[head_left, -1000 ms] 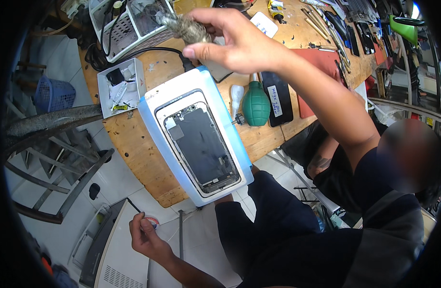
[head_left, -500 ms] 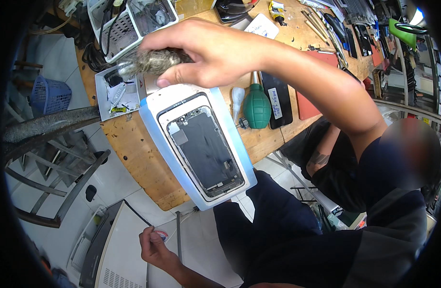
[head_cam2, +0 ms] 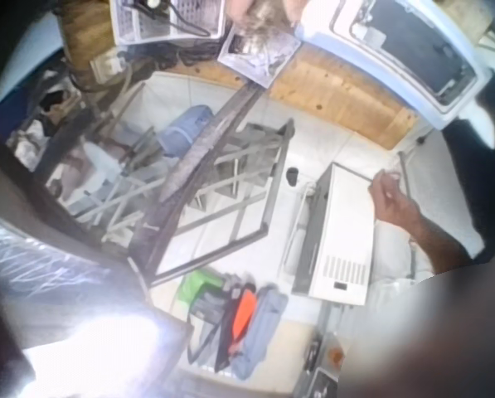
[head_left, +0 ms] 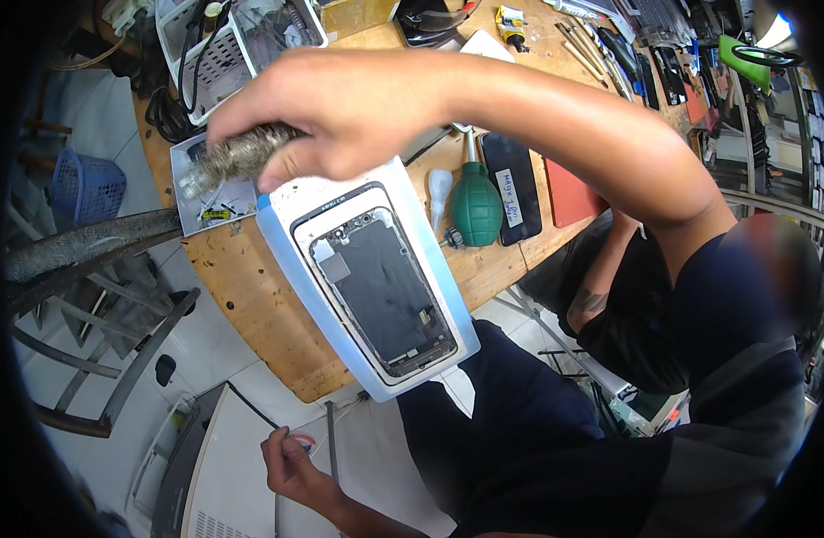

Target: The person cleans the edges of a smartphone frame with a small brush, applies adhesive from a bottle, and places a black rectangular component into the frame. The person then presses the component into place and continues to adjust it.

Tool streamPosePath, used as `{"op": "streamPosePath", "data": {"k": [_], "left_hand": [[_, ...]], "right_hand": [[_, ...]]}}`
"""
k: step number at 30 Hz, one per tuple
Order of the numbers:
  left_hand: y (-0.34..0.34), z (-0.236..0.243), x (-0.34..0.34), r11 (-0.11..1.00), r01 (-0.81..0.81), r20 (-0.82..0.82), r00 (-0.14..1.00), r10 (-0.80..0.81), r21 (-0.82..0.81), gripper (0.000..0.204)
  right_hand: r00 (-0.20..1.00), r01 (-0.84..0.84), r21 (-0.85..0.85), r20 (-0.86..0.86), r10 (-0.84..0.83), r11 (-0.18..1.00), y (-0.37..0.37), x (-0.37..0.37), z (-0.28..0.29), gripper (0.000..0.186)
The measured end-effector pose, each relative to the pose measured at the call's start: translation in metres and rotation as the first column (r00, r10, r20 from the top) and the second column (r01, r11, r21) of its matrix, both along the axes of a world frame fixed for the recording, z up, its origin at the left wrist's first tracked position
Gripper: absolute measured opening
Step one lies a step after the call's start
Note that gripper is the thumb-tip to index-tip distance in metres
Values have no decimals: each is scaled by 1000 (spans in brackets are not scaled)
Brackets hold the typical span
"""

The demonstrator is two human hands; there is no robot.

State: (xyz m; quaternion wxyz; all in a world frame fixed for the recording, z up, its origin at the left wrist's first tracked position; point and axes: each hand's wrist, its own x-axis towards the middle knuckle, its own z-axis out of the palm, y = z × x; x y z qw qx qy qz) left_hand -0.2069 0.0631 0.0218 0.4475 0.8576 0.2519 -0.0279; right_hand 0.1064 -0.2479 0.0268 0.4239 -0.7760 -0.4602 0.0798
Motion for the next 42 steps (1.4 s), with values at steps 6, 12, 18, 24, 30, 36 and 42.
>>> {"op": "streamPosePath", "data": {"k": [6,12,18,24,30,36,42], "left_hand": [[-7,-2,5,1000,11,51,999,-12,18,18],[-24,-4,14,997,78,106,991,-78,3,18],[-2,0,-3,1000,17,19,1000,-17,3,23],[-15,-2,7,999,32,56,998,-33,12,23],[-20,-3,8,1000,25,63,998,-26,10,21],[1,1,-9,997,-55,-44,997,58,63,22],[19,-15,-12,975,-141,-17,989,146,171,22]], "right_hand": [[999,16,-6,35,-16,1000,9,10,-7,42],[996,56,-24,71,-54,998,39,37,-15,41],[996,-57,-5,-72,57,998,10,7,-3,46],[999,-28,-10,15,28,1000,33,30,-11,49],[998,40,-19,44,-39,999,44,34,-14,47],[998,-68,26,14,68,997,21,15,-16,45],[967,204,-18,158,-199,979,75,79,-16,51]]}}
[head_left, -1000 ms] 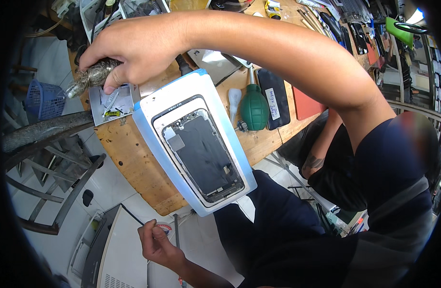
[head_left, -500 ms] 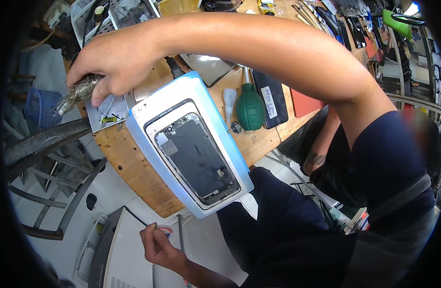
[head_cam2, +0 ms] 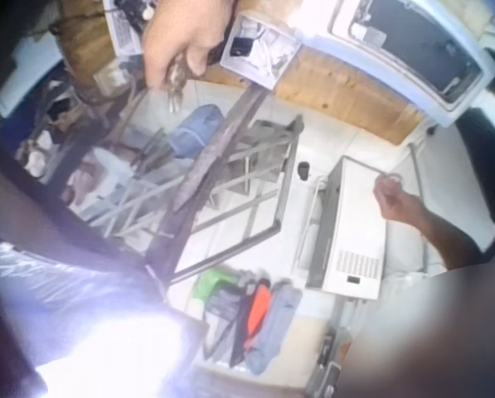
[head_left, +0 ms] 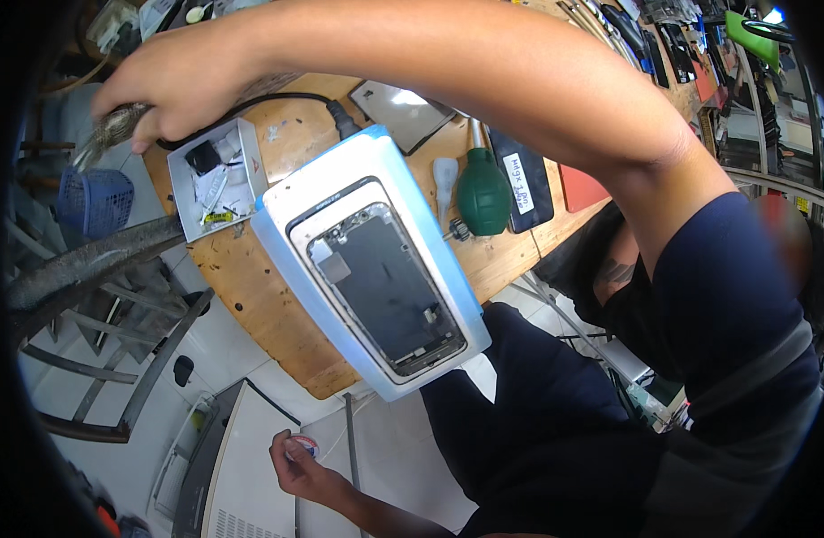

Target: The person cleans the edges of a smartphone frame with a small brush, applies adhesive from a bottle, and places a black rectangular component into the frame. The person then presses the component into place and continues to adjust it.

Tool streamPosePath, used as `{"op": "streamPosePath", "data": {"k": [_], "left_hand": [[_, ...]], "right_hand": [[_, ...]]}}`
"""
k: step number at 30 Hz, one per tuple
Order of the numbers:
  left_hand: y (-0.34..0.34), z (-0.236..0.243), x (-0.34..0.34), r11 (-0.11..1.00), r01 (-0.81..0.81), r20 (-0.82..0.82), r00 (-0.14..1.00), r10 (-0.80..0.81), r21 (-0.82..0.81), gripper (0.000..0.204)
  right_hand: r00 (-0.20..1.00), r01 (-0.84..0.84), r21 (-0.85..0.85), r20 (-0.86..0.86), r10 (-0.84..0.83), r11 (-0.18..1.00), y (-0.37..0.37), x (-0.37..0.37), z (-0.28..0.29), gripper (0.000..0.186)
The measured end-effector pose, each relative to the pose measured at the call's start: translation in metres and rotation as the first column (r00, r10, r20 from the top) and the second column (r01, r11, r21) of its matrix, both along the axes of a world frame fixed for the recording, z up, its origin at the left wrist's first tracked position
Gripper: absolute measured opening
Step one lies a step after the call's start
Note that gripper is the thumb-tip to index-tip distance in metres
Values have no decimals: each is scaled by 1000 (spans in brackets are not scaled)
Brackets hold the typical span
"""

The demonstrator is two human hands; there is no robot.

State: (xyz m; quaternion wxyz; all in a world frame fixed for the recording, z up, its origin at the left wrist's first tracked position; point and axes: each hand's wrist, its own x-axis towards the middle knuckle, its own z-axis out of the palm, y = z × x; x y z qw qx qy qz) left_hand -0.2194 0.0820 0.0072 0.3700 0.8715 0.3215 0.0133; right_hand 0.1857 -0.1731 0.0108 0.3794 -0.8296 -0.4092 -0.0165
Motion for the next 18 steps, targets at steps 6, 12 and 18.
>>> {"op": "streamPosePath", "data": {"k": [6,12,18], "left_hand": [[23,0,-18,996,75,-148,987,-67,48,19],[20,38,-10,980,190,-94,976,-196,-67,10],[-32,67,5,789,602,83,798,-596,-123,7]], "right_hand": [[980,196,-69,-6,-196,978,-36,-25,33,62],[554,453,205,-827,-94,868,-94,-226,88,53],[160,519,425,-901,404,742,-22,-386,70,43]]}}
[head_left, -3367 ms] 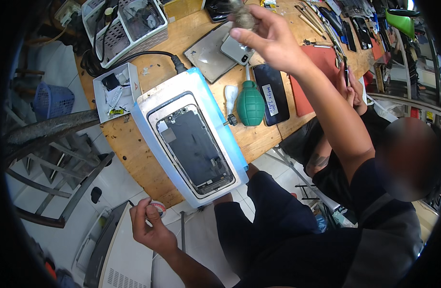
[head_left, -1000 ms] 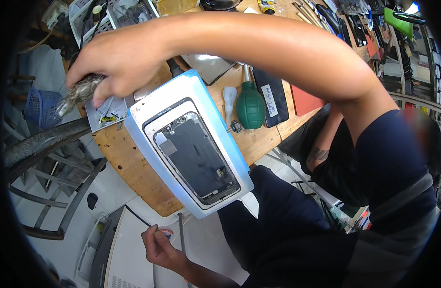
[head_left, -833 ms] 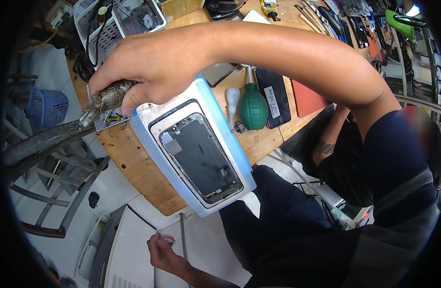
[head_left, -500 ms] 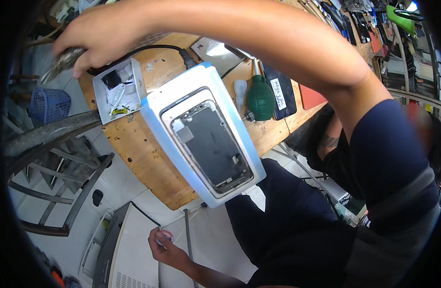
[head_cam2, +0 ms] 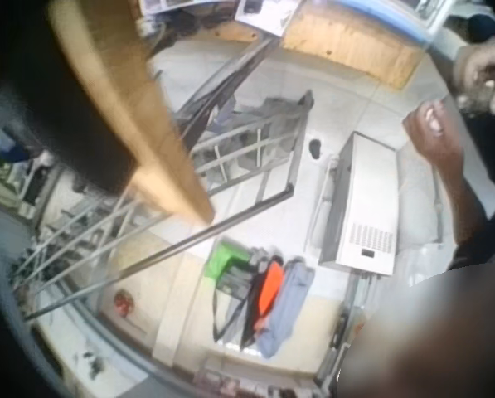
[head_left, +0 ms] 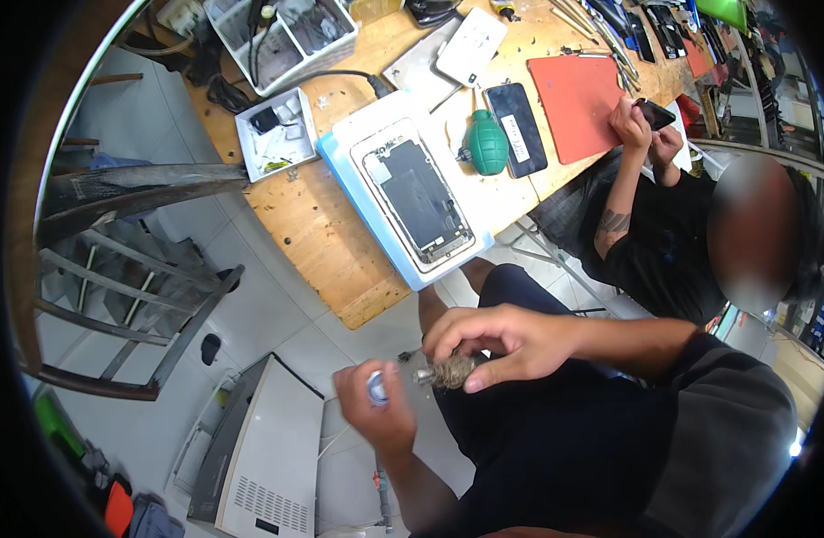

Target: The person cleans the edges of a smartphone frame with a small brush, applies adhesive from a bottle, and places a black rectangular component into the frame. The person then presses the component into place and continues to adjust it.

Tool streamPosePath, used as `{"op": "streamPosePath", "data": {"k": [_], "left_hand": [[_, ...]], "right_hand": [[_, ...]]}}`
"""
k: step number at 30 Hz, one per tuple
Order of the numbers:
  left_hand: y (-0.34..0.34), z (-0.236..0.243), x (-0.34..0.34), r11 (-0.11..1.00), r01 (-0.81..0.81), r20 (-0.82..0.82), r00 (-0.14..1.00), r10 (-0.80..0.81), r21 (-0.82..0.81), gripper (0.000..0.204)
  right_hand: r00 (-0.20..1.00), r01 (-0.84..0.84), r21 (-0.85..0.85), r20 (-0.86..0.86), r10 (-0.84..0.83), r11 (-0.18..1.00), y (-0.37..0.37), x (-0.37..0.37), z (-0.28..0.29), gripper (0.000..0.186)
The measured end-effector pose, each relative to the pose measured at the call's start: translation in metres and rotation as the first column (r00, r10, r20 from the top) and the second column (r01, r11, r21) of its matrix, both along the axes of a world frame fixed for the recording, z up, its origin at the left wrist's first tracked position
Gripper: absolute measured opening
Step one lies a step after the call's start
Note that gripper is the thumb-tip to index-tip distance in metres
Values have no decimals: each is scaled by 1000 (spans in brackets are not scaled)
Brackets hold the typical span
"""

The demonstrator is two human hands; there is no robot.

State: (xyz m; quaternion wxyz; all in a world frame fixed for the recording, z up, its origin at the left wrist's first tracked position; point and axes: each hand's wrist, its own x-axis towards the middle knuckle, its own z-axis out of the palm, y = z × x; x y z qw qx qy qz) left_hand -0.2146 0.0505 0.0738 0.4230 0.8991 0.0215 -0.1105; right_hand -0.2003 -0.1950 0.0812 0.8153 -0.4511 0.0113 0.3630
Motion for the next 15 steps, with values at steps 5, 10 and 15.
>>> {"op": "streamPosePath", "data": {"k": [5,10,15], "left_hand": [[-24,31,-11,968,249,32,968,-251,38,11],[-12,86,-15,977,145,-202,963,-176,-159,11],[-4,134,16,865,471,84,882,-463,-173,9]], "right_hand": [[974,84,-148,221,-50,985,23,-30,-1,38],[977,195,-462,167,-132,865,13,-40,42,28],[920,-105,-484,285,270,869,3,-56,99,33]]}}
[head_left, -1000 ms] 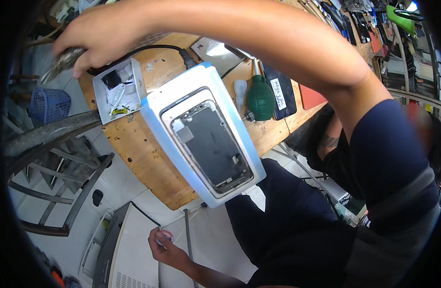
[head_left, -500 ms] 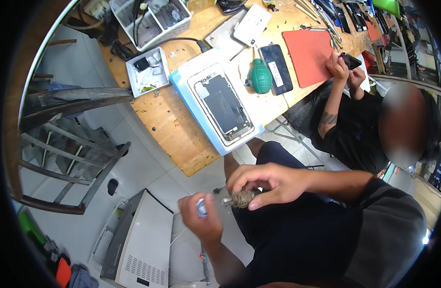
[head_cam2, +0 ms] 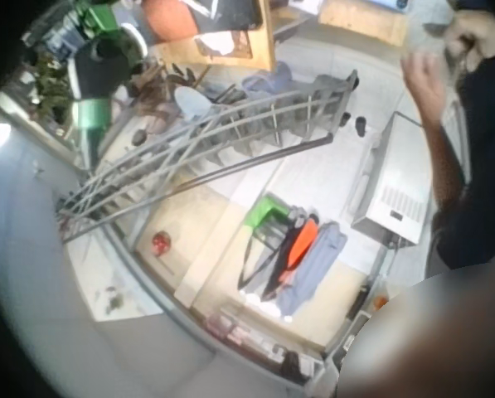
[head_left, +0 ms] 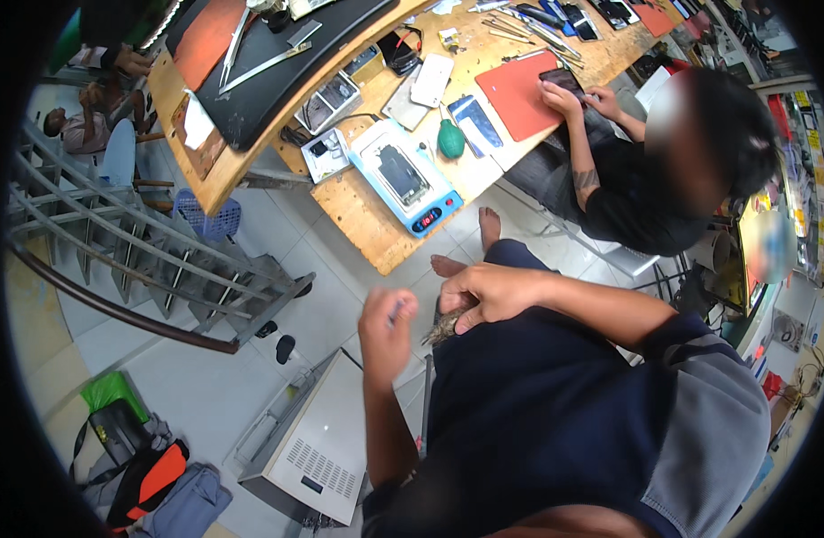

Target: The person cleans the edges of a smartphone frame with a small brush, applies adhesive from a bottle, and places a black rectangular component into the frame. The person then presses the component into place and continues to adjust it.

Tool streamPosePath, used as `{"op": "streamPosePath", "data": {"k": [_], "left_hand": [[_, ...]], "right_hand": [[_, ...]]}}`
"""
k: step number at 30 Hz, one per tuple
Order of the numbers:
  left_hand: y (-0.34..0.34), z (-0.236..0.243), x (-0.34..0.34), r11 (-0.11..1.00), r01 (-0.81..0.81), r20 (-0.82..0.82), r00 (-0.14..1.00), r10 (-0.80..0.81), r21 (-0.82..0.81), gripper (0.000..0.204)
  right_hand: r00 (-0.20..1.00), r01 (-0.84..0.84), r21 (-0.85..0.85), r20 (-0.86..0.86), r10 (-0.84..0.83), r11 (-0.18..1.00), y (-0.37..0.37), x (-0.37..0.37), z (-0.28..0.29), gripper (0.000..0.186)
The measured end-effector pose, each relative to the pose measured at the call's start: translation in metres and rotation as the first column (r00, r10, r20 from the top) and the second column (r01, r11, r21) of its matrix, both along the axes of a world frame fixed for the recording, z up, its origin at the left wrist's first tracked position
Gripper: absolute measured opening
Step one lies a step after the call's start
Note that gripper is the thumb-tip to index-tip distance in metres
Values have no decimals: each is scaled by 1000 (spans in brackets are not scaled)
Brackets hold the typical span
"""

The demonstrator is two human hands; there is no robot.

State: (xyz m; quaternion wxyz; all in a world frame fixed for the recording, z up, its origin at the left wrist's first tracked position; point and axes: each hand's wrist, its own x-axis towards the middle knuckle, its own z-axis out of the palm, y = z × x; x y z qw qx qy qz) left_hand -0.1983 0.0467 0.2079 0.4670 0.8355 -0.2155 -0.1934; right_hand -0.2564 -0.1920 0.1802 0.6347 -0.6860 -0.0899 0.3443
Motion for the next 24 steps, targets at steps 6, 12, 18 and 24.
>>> {"op": "streamPosePath", "data": {"k": [6,12,18,24], "left_hand": [[-17,29,11,877,-349,-417,887,196,-330,18],[-32,32,9,926,-242,-332,933,140,-290,10],[-21,-2,3,936,-94,-265,964,0,-340,10],[-5,-21,-2,981,-30,-514,855,-75,-192,23]], "right_hand": [[914,398,515,-147,-380,759,-20,-19,48,37],[841,455,573,-25,-540,682,-13,-16,59,38],[801,513,281,183,-570,811,22,-9,41,39],[745,660,270,-112,-658,701,22,-12,9,32]]}}
